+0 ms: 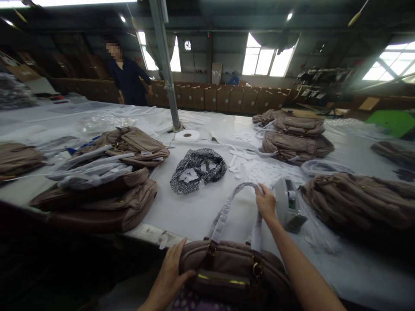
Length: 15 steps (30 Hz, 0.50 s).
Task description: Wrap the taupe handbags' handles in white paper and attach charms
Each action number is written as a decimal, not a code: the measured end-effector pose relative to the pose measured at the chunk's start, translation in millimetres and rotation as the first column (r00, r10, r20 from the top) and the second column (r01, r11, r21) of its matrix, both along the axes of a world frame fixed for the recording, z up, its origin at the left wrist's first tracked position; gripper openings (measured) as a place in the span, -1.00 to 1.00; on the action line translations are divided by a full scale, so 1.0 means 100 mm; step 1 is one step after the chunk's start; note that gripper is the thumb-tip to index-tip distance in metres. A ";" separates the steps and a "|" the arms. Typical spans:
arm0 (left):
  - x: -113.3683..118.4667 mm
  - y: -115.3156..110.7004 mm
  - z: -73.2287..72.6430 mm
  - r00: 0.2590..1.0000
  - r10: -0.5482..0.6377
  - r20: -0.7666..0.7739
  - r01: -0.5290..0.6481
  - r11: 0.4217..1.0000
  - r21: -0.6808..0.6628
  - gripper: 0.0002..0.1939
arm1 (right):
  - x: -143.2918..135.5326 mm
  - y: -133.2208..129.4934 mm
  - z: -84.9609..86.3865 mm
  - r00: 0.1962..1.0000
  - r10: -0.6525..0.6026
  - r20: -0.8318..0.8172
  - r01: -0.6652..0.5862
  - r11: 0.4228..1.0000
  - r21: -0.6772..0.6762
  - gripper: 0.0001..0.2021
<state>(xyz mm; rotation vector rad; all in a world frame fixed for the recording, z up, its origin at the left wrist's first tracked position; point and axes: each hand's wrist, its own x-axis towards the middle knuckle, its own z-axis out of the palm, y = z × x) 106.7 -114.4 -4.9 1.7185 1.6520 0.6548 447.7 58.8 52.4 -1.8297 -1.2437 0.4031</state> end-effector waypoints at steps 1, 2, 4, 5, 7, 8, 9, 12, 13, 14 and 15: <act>0.02 -0.01 -0.03 1.000 0.015 -0.009 -0.014 1.000 0.028 -0.52 | 0.03 -0.07 -0.02 1.000 0.026 -0.006 -0.026 0.999 -0.041 -0.32; 0.04 -0.01 -0.05 0.999 0.031 -0.017 -0.031 0.999 0.044 -0.67 | 0.07 -0.16 -0.04 0.999 0.050 -0.015 -0.051 0.995 -0.090 -0.29; 0.08 0.01 -0.09 0.998 0.056 -0.028 -0.055 0.997 0.056 -0.82 | 0.17 -0.38 -0.09 0.995 0.092 -0.048 -0.101 0.972 -0.212 -0.35; 0.09 0.03 -0.10 0.997 0.069 -0.032 -0.067 0.996 0.062 -0.83 | 0.21 -0.50 -0.12 0.991 0.112 -0.077 -0.130 0.952 -0.278 -0.43; 0.12 0.06 -0.12 0.996 0.077 -0.037 -0.075 0.995 0.070 -0.83 | 0.24 -0.72 -0.19 0.976 0.146 -0.161 -0.198 0.902 -0.384 -0.53; 0.14 0.07 -0.12 0.996 0.077 -0.041 -0.074 0.995 0.070 -0.82 | 0.23 -0.80 -0.22 0.965 0.154 -0.212 -0.231 0.880 -0.414 -0.53; 0.16 0.08 -0.11 0.996 0.079 -0.046 -0.076 0.995 0.070 -0.82 | 0.20 -0.85 -0.25 0.952 0.152 -0.266 -0.258 0.865 -0.431 -0.53; 0.21 0.07 -0.03 0.997 0.076 -0.032 -0.074 0.996 0.043 -0.82 | 0.04 -0.86 -0.32 0.883 0.101 -0.458 -0.323 0.839 -0.438 -0.55; 0.22 0.06 -0.01 0.997 0.072 -0.011 -0.071 0.997 0.023 -0.81 | -0.01 -0.84 -0.33 0.843 0.076 -0.532 -0.348 0.832 -0.433 -0.55; 0.22 0.04 -0.01 0.998 0.067 0.015 -0.067 0.998 -0.001 -0.81 | -0.06 -0.82 -0.34 0.792 0.051 -0.608 -0.376 0.826 -0.421 -0.56; 0.21 0.03 -0.01 0.997 0.064 0.040 -0.063 0.998 -0.023 -0.81 | -0.09 -0.81 -0.35 0.733 0.029 -0.679 -0.404 0.822 -0.401 -0.57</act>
